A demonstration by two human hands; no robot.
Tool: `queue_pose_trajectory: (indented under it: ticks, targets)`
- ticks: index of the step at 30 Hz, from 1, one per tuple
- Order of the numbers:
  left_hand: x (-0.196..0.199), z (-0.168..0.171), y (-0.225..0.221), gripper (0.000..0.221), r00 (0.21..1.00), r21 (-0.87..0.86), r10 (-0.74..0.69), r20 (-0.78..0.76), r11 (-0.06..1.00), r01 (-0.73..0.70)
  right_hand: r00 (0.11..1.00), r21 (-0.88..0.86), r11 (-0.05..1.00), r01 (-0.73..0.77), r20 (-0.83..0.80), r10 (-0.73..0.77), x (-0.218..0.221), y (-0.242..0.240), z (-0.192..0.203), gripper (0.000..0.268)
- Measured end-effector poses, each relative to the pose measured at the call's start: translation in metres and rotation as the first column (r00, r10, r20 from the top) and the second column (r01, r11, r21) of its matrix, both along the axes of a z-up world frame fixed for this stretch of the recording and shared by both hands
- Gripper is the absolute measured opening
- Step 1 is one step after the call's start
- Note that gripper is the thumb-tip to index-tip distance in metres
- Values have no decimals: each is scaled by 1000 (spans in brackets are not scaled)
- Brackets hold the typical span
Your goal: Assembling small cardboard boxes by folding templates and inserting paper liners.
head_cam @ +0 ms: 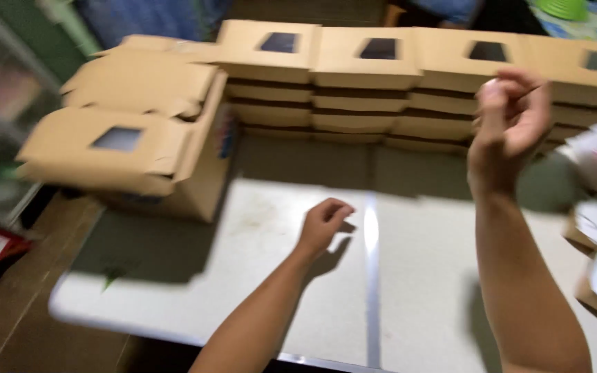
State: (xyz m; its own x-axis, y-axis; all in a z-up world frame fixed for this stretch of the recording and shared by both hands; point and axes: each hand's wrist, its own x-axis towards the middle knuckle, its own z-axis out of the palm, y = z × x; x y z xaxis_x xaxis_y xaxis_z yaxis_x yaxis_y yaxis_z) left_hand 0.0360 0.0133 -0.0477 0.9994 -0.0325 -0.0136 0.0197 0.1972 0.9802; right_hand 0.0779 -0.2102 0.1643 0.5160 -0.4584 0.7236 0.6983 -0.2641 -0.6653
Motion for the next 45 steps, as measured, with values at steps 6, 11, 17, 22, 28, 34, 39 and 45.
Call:
queue_pose_trajectory:
  ticks: [6,11,17,22,28,34,39,45]
  targets:
    - [4,-6,9,16,998,-211,-28,64,977,41,914,-502,788,-358,-14,406,-45,158,36,20]
    - [61,-122,-2,18,998,176,-35,59,984,24,863,-637,669,-383,12,505,-27,268,24,36]
    - [-26,33,16,13,997,-124,48,57,991,-40,857,-912,338,-233,-29,515,-30,400,-11,73]
    - [-37,48,21,12,997,-66,54,64,997,-50,889,-958,225,-175,-56,455,-19,430,-14,43]
    - [-35,30,24,12,998,-63,53,28,997,-51,892,-958,73,-276,-227,391,-23,427,7,34]
    - [-27,18,28,10,999,-30,44,21,999,-43,916,-990,-42,-132,-138,378,-20,433,3,32]
    - [-23,2,31,8,1000,1,29,2,1000,-29,878,-954,-136,-267,-299,374,-22,431,10,33]
    - [-16,-9,37,6,1000,45,15,-17,999,-15,940,-998,-49,-30,-45,339,-35,432,9,16]
